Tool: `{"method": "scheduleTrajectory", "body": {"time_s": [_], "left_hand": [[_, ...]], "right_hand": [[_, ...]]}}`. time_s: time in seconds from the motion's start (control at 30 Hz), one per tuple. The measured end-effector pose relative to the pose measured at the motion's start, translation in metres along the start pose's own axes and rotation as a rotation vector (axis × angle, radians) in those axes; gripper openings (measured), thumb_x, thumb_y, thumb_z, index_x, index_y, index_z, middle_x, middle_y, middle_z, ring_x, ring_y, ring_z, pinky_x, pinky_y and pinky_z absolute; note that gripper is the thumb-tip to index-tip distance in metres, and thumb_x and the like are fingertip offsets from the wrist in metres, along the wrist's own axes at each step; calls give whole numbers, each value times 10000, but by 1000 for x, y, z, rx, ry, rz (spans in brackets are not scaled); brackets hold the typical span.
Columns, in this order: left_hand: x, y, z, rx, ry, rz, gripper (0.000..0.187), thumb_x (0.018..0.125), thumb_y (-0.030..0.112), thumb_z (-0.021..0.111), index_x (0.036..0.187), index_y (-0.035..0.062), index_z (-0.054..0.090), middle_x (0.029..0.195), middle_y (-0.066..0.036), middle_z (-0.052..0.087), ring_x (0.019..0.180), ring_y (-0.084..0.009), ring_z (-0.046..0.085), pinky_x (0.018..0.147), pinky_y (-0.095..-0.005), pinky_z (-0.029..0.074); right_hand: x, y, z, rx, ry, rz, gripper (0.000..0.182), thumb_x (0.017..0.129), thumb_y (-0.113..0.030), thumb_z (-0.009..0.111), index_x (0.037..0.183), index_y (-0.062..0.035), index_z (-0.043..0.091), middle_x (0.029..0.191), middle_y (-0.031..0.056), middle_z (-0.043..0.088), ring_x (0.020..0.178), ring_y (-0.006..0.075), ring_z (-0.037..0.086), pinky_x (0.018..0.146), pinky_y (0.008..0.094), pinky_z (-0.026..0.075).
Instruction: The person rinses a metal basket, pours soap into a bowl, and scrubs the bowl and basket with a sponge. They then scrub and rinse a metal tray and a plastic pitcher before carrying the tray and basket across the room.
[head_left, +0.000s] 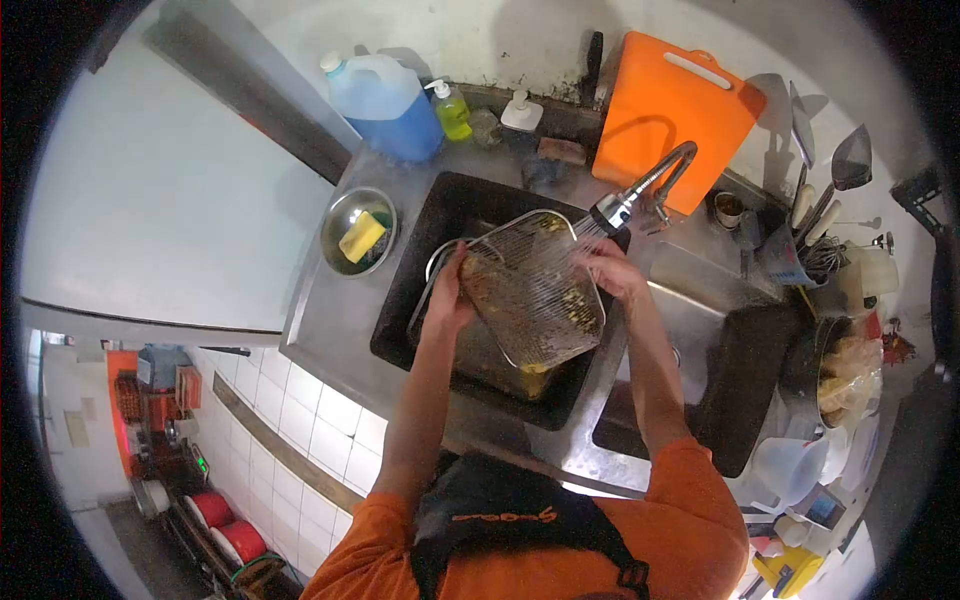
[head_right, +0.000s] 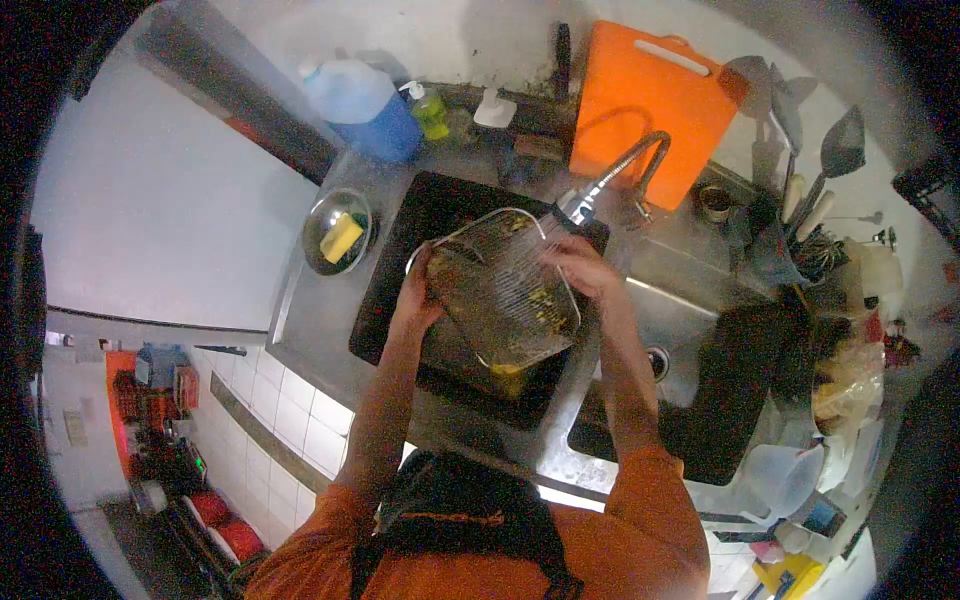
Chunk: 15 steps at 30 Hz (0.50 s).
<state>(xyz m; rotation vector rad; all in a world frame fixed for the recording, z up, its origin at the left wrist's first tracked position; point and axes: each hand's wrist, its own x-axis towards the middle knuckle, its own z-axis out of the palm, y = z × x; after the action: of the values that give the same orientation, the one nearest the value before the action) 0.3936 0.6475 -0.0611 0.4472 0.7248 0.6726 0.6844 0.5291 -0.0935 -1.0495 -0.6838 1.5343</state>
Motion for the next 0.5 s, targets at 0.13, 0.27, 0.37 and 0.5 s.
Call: {"method": "scheduleTrajectory", "body": {"time_s": [0.13, 0.27, 0.37, 0.5], "left_hand": [[15, -10, -31, 51, 117, -29, 318, 1006, 390, 512, 972, 88, 603, 804, -25, 596, 716, -170, 583, 673, -371, 475], [-14, -31, -21, -214, 71, -53, 242, 1008, 321, 526, 1019, 88, 587, 804, -20, 590, 763, -151, 589, 641, -363, 486], [-5, -63, -82, -249, -287, -7, 226, 1004, 266, 533, 1129, 87, 589, 922, -27, 636, 895, -163, 633, 685, -351, 545], [-8, -66, -42, -327, -83, 99, 292, 986, 222, 553, 1246, 90, 568, 1047, -40, 646, 1013, -185, 645, 775, -356, 581]], "right_hand": [[17, 2, 6, 93, -62, -39, 383, 905, -109, 630, 1253, 22, 538, 1090, 100, 653, 976, 185, 639, 845, 294, 524], [21, -7, 34, 221, 214, -95, 356, 917, -103, 605, 1240, 30, 535, 1086, 107, 653, 995, 198, 637, 858, 304, 525], [33, 21, 13, 466, 211, -192, 389, 921, -121, 601, 1266, 33, 508, 1157, 127, 638, 1049, 214, 629, 886, 317, 520], [-9, 57, 0, 610, 5, -155, 515, 916, -207, 590, 1364, 7, 451, 1297, 155, 579, 1185, 315, 562, 1020, 427, 451]]}}
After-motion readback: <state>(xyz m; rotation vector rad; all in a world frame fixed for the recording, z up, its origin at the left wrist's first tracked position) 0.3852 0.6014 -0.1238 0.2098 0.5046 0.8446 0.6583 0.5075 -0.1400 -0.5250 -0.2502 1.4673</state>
